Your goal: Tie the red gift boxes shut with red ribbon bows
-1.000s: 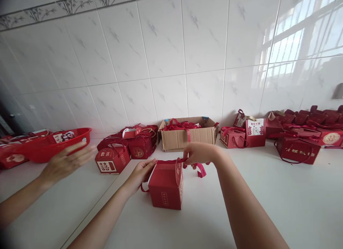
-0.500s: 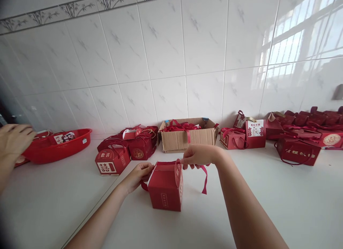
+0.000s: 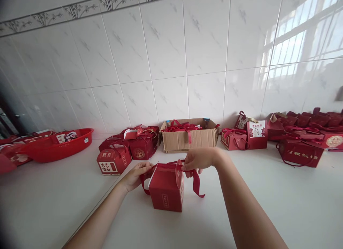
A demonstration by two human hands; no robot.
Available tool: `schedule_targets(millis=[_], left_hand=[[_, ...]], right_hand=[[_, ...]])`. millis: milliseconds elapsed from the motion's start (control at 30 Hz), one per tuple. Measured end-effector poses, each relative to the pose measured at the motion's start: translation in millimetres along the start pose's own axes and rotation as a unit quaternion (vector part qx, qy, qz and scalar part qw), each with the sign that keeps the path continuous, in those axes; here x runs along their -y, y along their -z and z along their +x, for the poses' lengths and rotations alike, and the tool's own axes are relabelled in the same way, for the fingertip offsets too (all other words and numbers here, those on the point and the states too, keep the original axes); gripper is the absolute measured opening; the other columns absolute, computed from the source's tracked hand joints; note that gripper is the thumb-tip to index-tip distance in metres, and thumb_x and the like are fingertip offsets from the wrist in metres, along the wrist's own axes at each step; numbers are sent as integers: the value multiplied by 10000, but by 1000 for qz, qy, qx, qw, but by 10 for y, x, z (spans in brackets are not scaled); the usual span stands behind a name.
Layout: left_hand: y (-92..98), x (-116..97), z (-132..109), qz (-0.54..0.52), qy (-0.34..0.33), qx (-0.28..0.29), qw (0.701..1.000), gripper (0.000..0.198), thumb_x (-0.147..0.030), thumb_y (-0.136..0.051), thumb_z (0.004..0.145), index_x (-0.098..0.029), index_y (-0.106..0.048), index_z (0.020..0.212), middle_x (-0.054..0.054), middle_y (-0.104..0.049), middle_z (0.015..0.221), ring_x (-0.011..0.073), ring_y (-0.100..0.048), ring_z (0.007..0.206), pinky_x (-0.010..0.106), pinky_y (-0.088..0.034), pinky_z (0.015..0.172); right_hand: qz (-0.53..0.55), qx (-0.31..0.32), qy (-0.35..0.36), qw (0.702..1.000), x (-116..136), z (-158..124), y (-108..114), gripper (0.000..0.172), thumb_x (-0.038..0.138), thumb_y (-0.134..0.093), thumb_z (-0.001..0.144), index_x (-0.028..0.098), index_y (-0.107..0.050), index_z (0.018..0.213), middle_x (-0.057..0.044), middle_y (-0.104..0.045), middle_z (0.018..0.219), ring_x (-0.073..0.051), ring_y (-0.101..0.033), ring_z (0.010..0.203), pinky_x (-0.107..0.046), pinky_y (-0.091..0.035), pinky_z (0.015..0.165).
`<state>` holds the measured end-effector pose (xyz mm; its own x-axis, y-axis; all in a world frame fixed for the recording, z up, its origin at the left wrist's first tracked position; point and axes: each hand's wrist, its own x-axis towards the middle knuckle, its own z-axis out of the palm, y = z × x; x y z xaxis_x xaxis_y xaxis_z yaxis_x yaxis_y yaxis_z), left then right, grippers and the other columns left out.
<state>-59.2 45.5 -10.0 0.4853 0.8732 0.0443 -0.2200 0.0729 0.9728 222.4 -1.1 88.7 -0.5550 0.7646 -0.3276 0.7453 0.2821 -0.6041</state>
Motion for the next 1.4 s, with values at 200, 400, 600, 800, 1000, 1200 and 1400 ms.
schedule_targets(millis=[200,400,600,800,1000,1200,1400], left_hand=[[8,6,-2,-2,10,23,1000,390,-286,-797,623,-163,-441,519,8,-622,677,112,-555,587,245,-399,582],[-20,53,7,12,45,46,998,404,-300,-823,577,-163,-448,515,-12,-574,586,92,-507,514,226,-374,517],[4,28,2,26,56,58,996,414,-294,-811,588,-167,-426,507,11,-607,648,102,-538,567,229,-387,554],[79,21,2,43,58,68,995,384,-266,-795,593,-166,-435,505,3,-597,639,103,-528,565,234,-386,567],[129,40,1,46,60,68,995,362,-243,-781,596,-165,-442,495,11,-606,650,105,-536,569,240,-391,581],[170,37,1,35,56,65,996,342,-208,-762,598,-164,-441,487,6,-620,655,117,-565,578,256,-405,603],[249,58,22,22,49,61,997,312,-176,-744,590,-156,-451,487,19,-652,685,133,-603,603,271,-431,645]], right_hand=[[-2,21,7,1000,-13,121,-44,309,430,-532,824,211,-749,799,-40,-713,837,-168,-633,858,-235,-495,682],[14,48,24,998,-74,224,-64,290,422,-537,827,218,-743,833,-24,-707,887,-152,-621,879,-217,-503,678],[29,59,37,997,-122,229,-50,296,426,-527,840,221,-740,822,-12,-697,904,-135,-611,874,-207,-494,701],[62,54,23,996,-136,180,-33,328,483,-559,819,207,-735,806,-23,-701,890,-140,-620,870,-210,-493,712],[68,56,29,996,-123,186,-42,330,487,-570,815,200,-732,793,-24,-696,895,-142,-616,866,-223,-500,736],[70,70,23,995,-74,232,-70,297,395,-525,859,181,-726,814,-37,-697,865,-138,-622,859,-232,-505,742],[69,74,10,995,-78,287,-90,287,404,-555,837,175,-725,804,-49,-704,844,-146,-632,834,-249,-517,725]])
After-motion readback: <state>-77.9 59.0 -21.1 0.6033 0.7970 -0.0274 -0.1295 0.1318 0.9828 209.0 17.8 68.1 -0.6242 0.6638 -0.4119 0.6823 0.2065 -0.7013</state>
